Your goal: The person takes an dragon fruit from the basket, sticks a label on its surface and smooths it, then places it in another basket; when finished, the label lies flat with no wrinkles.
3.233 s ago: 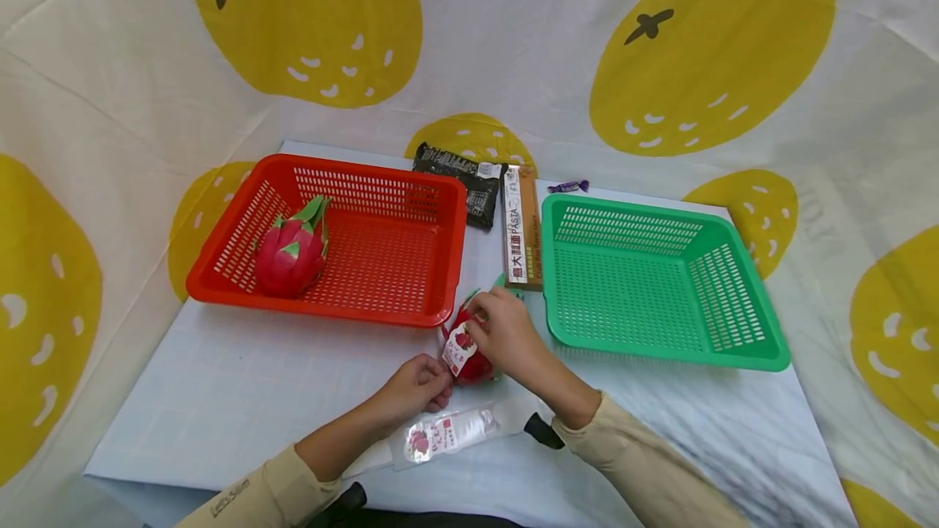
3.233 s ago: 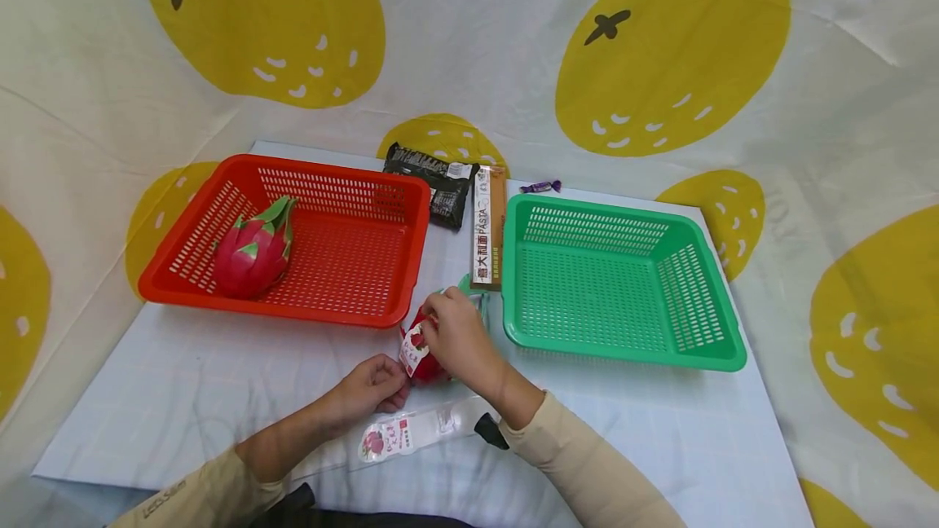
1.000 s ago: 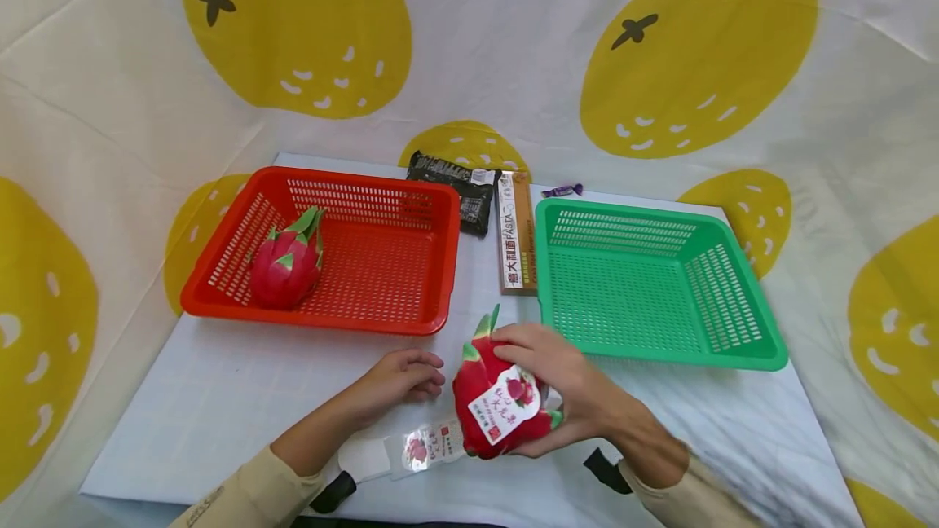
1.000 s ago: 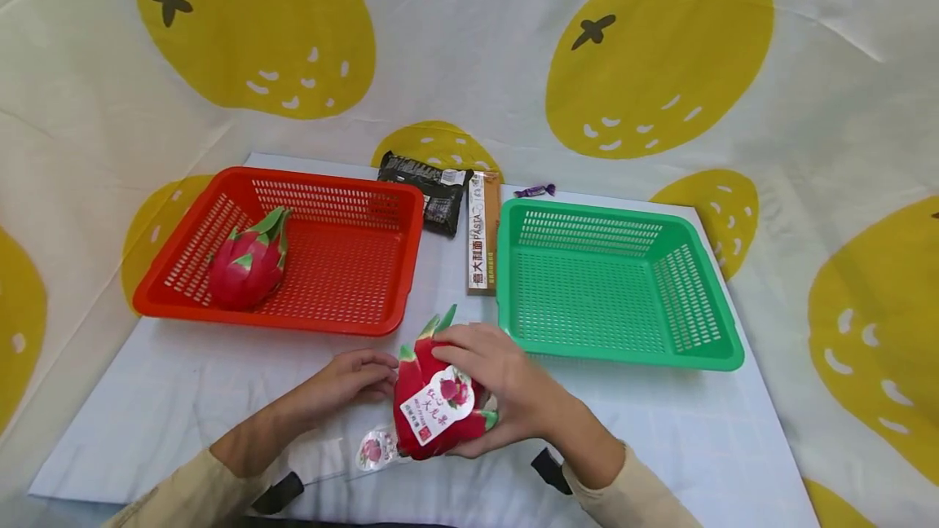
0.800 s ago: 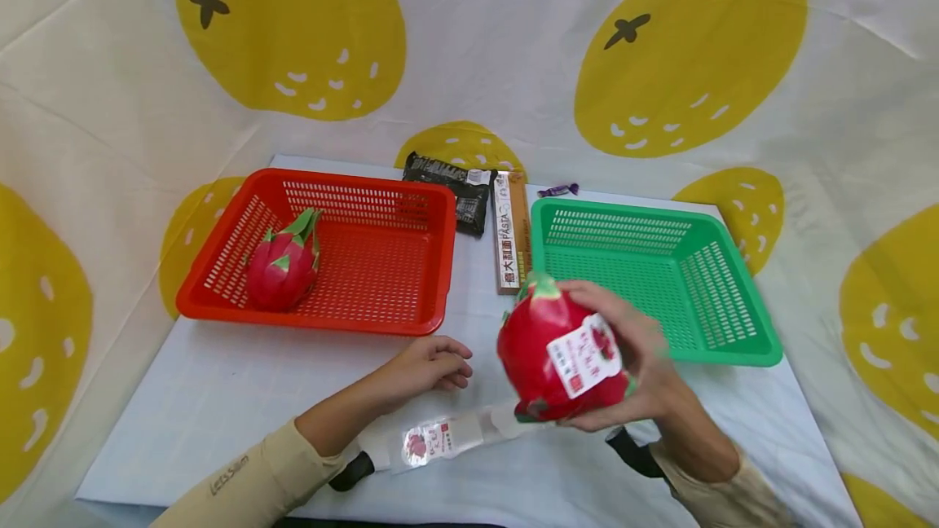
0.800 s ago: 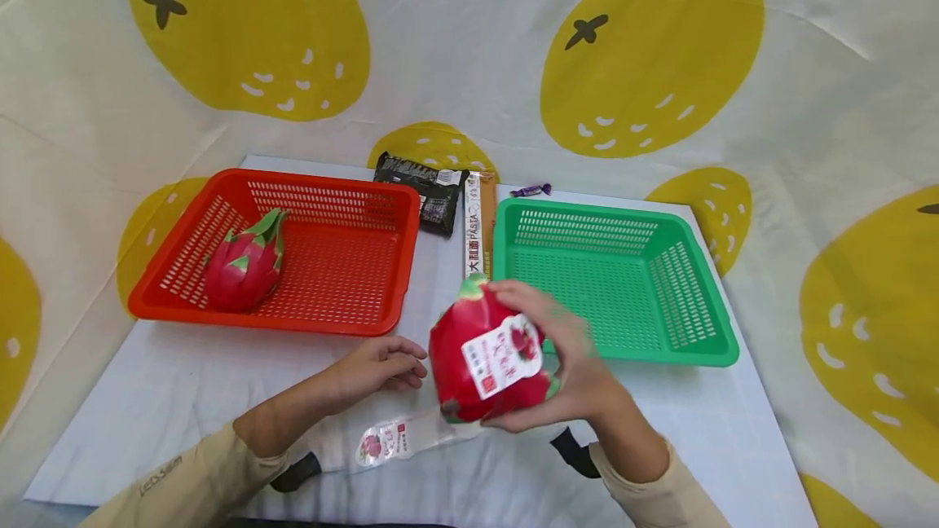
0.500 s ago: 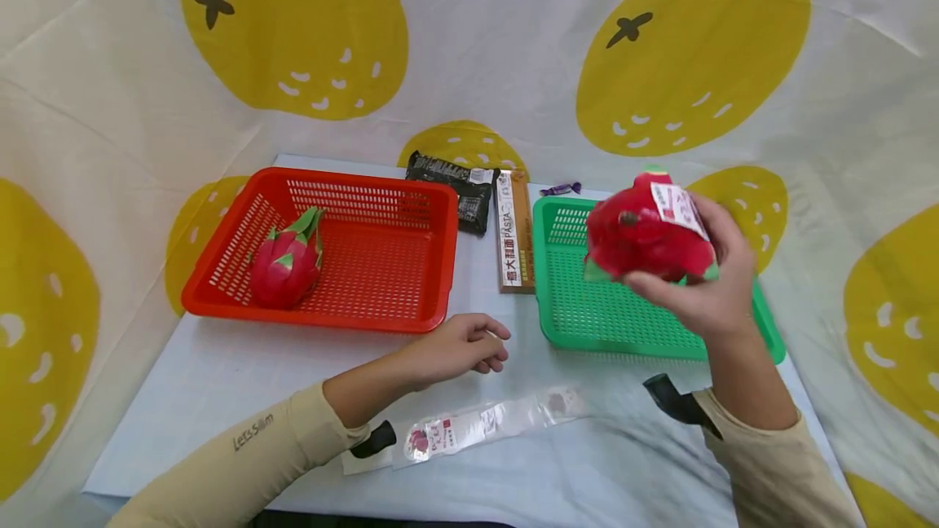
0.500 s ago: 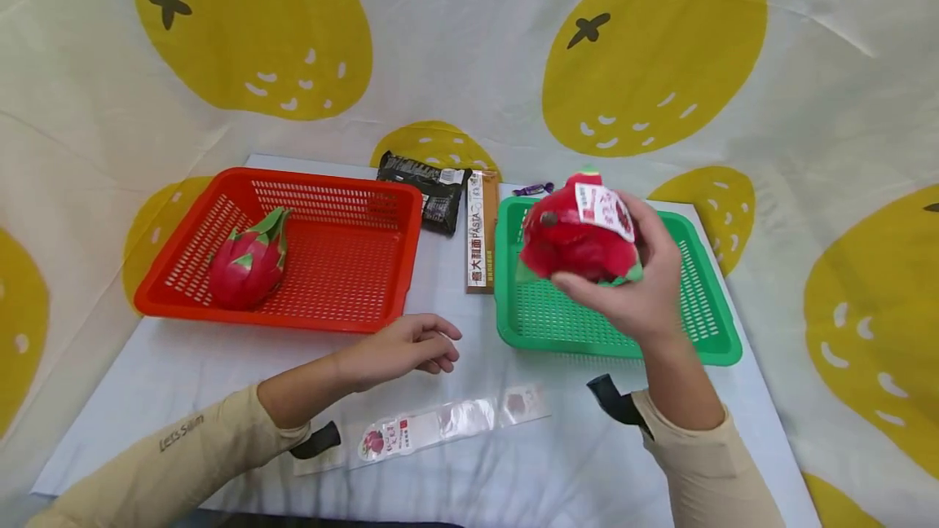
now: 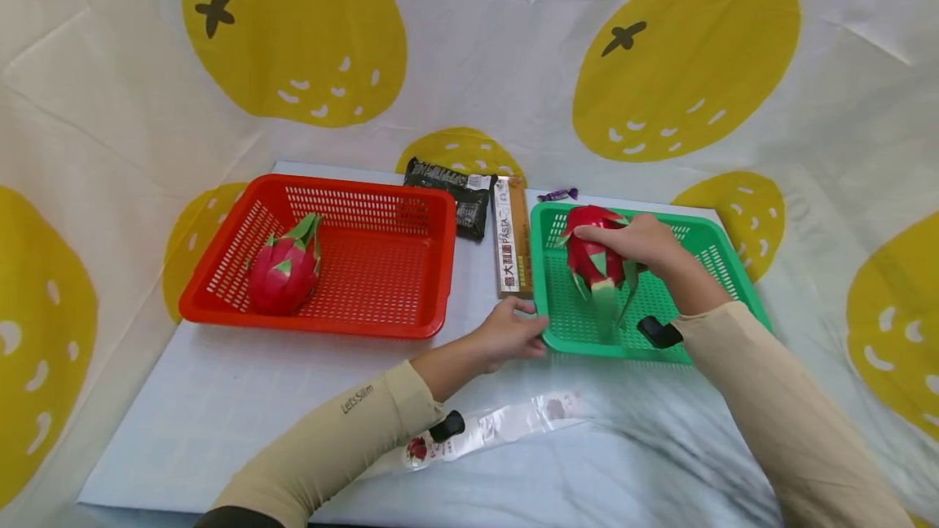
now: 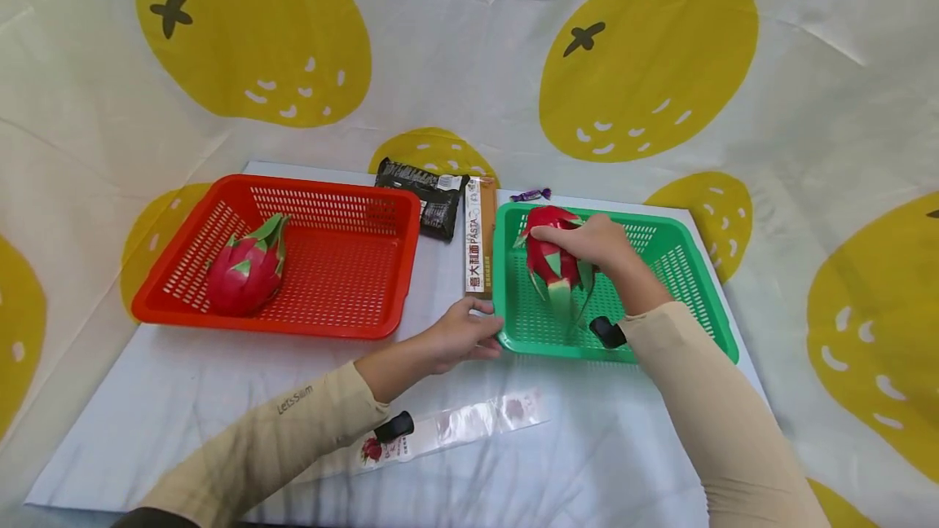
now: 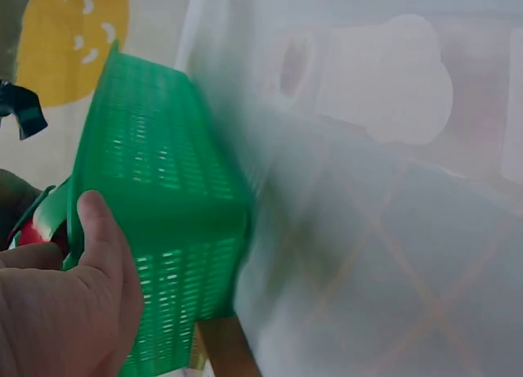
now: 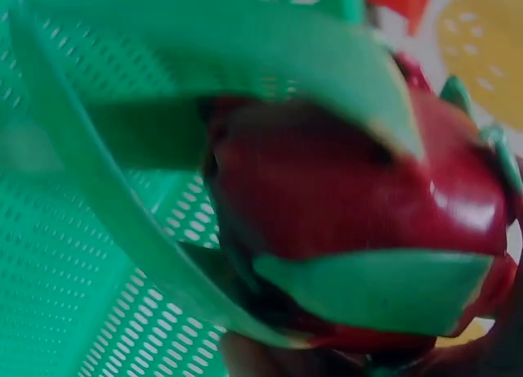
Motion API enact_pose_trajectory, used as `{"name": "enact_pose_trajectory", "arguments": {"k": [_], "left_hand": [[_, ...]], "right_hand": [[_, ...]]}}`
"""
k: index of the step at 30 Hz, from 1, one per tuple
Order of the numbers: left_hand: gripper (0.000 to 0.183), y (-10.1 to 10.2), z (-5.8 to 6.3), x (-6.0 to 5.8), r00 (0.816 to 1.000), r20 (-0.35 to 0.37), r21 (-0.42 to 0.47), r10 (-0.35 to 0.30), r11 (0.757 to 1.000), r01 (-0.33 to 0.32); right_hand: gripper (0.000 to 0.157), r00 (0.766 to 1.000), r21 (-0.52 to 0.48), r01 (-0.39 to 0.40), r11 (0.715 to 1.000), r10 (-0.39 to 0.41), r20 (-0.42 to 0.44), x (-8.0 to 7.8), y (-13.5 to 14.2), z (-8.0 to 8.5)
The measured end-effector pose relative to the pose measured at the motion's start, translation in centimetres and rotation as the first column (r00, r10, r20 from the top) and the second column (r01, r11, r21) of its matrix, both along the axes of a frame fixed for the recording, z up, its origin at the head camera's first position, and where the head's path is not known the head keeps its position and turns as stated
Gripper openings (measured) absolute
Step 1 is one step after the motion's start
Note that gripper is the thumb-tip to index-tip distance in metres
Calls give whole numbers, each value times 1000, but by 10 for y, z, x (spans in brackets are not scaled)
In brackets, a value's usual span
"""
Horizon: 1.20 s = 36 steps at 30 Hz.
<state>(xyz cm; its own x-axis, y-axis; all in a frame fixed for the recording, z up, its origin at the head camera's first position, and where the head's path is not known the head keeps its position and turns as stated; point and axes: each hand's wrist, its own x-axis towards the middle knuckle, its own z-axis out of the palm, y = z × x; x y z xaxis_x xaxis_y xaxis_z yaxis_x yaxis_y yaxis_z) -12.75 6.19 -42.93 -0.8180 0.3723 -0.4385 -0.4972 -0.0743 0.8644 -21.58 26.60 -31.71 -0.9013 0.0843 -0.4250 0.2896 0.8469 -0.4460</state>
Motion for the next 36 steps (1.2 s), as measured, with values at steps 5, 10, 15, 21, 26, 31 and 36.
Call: {"name": "enact_pose_trajectory", "arguments": {"k": [5, 10, 15, 21, 26, 31, 36], "left_hand": [[24, 7, -8, -2, 999, 27, 62, 25, 998, -27], [24, 8, -9, -1, 999, 25, 60, 23, 998, -24], [25, 9, -11, -1, 1000, 23, 49, 14, 999, -16], [24, 6, -12, -4, 1000, 28, 42, -3, 999, 2], [25, 5, -11, -5, 999, 29, 47, -21, 999, 20], [23, 5, -12, -5, 999, 33, 54, -20, 998, 18], [23, 4, -14, -6, 999, 25, 56, -21, 998, 20]], "right_hand": [[97, 992, 62, -38, 997, 30, 123, -20, -6, -16], [94, 979, 152, -48, 987, 16, 203, -35, -10, -26], [94, 976, 281, -76, 957, 13, 217, -39, -12, -29], [96, 967, 261, -102, 960, 35, 252, -43, -23, -41], [102, 964, 272, -121, 955, 48, 263, -45, -26, -51], [104, 957, 280, -145, 949, 63, 282, -45, -24, -59], [102, 966, 287, -147, 947, 75, 246, -45, -23, -64]]}}
